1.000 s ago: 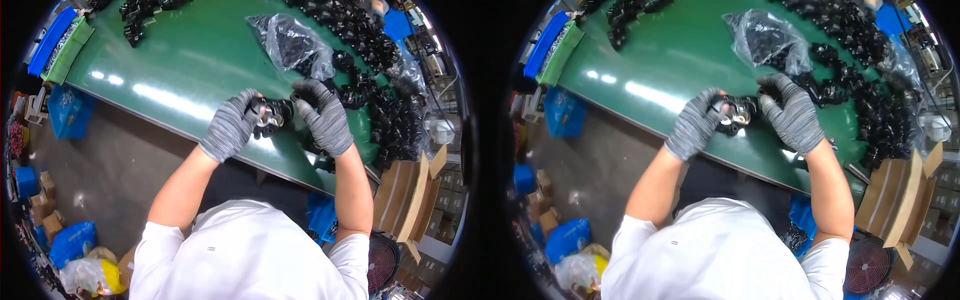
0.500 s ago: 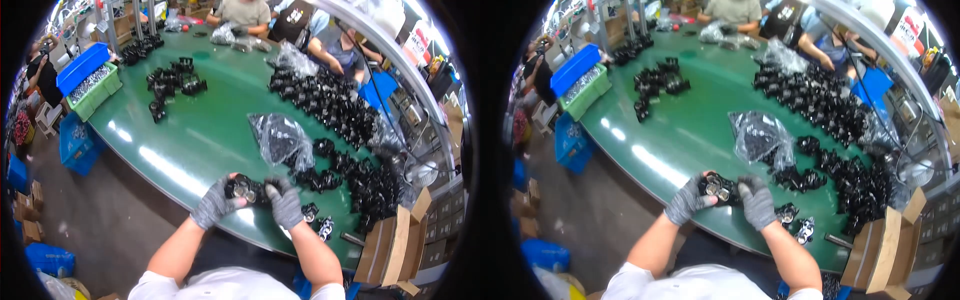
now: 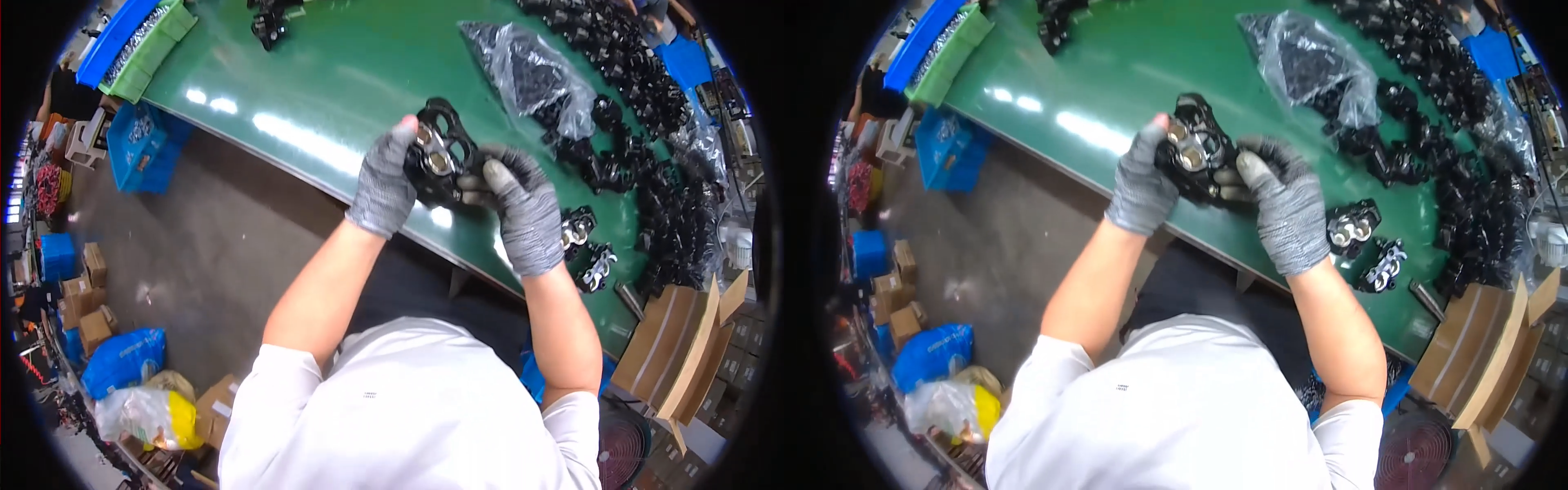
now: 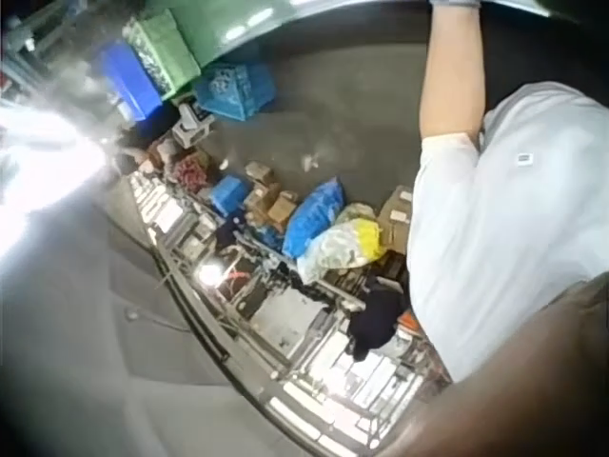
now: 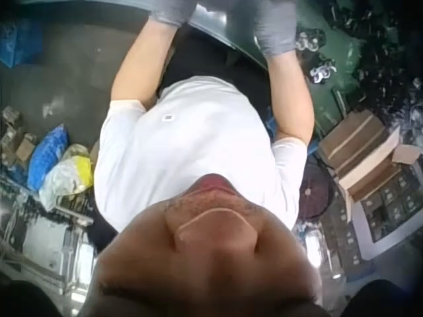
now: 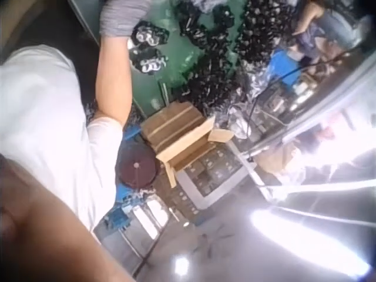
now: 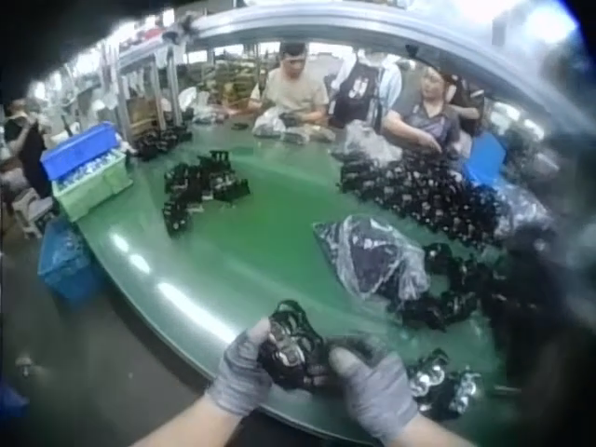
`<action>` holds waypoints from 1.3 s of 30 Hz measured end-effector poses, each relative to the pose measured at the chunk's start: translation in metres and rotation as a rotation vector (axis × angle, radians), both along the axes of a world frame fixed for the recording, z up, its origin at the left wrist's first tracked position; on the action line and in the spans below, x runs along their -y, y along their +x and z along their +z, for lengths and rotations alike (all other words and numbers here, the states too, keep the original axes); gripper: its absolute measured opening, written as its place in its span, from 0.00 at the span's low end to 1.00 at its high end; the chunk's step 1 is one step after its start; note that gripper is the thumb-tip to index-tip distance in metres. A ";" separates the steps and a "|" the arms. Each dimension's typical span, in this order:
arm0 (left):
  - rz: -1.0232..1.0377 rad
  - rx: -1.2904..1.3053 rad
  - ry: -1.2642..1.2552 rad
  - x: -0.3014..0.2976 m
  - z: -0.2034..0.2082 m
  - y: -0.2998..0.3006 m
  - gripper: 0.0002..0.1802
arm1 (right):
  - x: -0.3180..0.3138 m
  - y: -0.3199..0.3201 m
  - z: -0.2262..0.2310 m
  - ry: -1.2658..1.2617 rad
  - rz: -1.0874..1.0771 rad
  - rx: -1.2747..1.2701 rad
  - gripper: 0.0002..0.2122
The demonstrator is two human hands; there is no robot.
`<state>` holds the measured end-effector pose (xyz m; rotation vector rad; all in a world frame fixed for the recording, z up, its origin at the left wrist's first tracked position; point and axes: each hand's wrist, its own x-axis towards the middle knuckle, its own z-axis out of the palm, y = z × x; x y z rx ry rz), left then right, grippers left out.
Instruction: Assembling small internal components into black metal housings at a factory assembly line.
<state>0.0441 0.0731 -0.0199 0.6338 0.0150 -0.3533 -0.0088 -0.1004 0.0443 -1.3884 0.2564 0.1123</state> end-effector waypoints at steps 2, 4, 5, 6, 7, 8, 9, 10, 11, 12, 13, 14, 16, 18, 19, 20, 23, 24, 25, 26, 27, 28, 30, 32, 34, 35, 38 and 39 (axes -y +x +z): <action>0.012 -0.057 0.001 -0.001 -0.005 0.004 0.22 | 0.001 -0.002 0.002 -0.012 0.027 0.015 0.17; 0.026 -0.129 -0.012 0.000 -0.010 0.000 0.20 | 0.007 -0.012 0.003 -0.118 0.055 0.015 0.16; 0.023 -0.144 -0.014 -0.001 -0.009 -0.004 0.20 | 0.012 -0.017 0.003 -0.219 0.088 0.034 0.15; 0.004 -0.111 -0.004 -0.004 -0.007 -0.007 0.19 | 0.014 -0.021 0.003 -0.321 0.122 0.055 0.14; -0.015 -0.076 0.006 -0.006 -0.005 -0.008 0.19 | 0.014 -0.024 0.001 -0.324 0.119 0.042 0.14; -0.035 -0.042 0.014 -0.008 -0.007 -0.011 0.19 | 0.012 -0.029 -0.001 -0.358 0.116 0.080 0.14; -0.041 -0.053 0.011 -0.007 -0.014 -0.011 0.19 | 0.011 -0.033 -0.003 -0.391 0.114 0.118 0.13; 0.027 0.046 0.143 -0.007 -0.024 -0.007 0.20 | 0.010 -0.035 -0.004 -0.423 0.116 0.156 0.12; 0.094 0.145 0.275 -0.006 -0.033 -0.005 0.21 | 0.008 -0.036 -0.006 -0.423 0.117 0.144 0.12; 0.160 0.244 0.410 -0.007 -0.043 -0.006 0.22 | 0.007 -0.038 -0.006 -0.402 0.123 0.131 0.12; 0.150 0.234 0.407 -0.005 -0.037 -0.007 0.22 | 0.006 -0.039 -0.008 -0.383 0.120 0.118 0.12; 0.114 0.180 0.367 -0.005 -0.030 -0.008 0.24 | 0.006 -0.041 -0.010 -0.364 0.119 0.104 0.12; 0.050 0.070 0.289 -0.004 -0.012 -0.010 0.29 | 0.005 -0.042 -0.012 -0.374 0.108 0.102 0.12; 0.062 0.101 0.369 -0.004 -0.011 -0.009 0.29 | 0.003 -0.041 -0.014 -0.391 0.100 0.129 0.11; 0.076 0.143 0.448 -0.004 -0.011 -0.008 0.29 | 0.002 -0.041 -0.015 -0.390 0.103 0.123 0.11; 0.089 0.185 0.528 -0.004 -0.012 -0.008 0.29 | 0.001 -0.041 -0.016 -0.419 0.103 0.140 0.11; 0.098 0.191 0.572 -0.003 -0.011 -0.010 0.29 | 0.001 -0.043 -0.021 -0.476 0.104 0.173 0.09; 0.103 0.199 0.594 -0.002 -0.011 -0.011 0.28 | 0.002 -0.043 -0.023 -0.504 0.112 0.207 0.09; 0.102 0.196 0.595 -0.001 -0.011 -0.012 0.28 | 0.003 -0.042 -0.025 -0.533 0.121 0.241 0.08; 0.115 0.202 0.603 0.000 -0.010 -0.013 0.28 | 0.005 -0.042 -0.026 -0.561 0.129 0.275 0.08; 0.128 0.208 0.611 0.001 -0.010 -0.013 0.28 | 0.006 -0.043 -0.026 -0.560 0.130 0.273 0.08; 0.140 0.215 0.618 0.002 -0.009 -0.014 0.28 | 0.007 -0.043 -0.027 -0.563 0.137 0.274 0.08; 0.124 0.212 0.645 0.002 -0.004 -0.016 0.27 | 0.008 -0.044 -0.027 -0.568 0.150 0.276 0.08; 0.095 0.210 0.697 0.002 0.000 -0.017 0.26 | 0.008 -0.045 -0.029 -0.572 0.148 0.272 0.08; 0.099 0.219 0.701 0.002 -0.001 -0.016 0.26 | 0.008 -0.045 -0.032 -0.577 0.147 0.269 0.08; 0.102 0.228 0.704 0.002 -0.002 -0.016 0.26 | 0.008 -0.045 -0.033 -0.576 0.147 0.271 0.08; 0.102 0.226 0.701 0.003 -0.002 -0.015 0.26 | 0.006 -0.047 -0.034 -0.559 0.115 0.236 0.08; 0.098 0.213 0.693 0.003 -0.001 -0.015 0.26 | 0.006 -0.048 -0.035 -0.559 0.114 0.238 0.08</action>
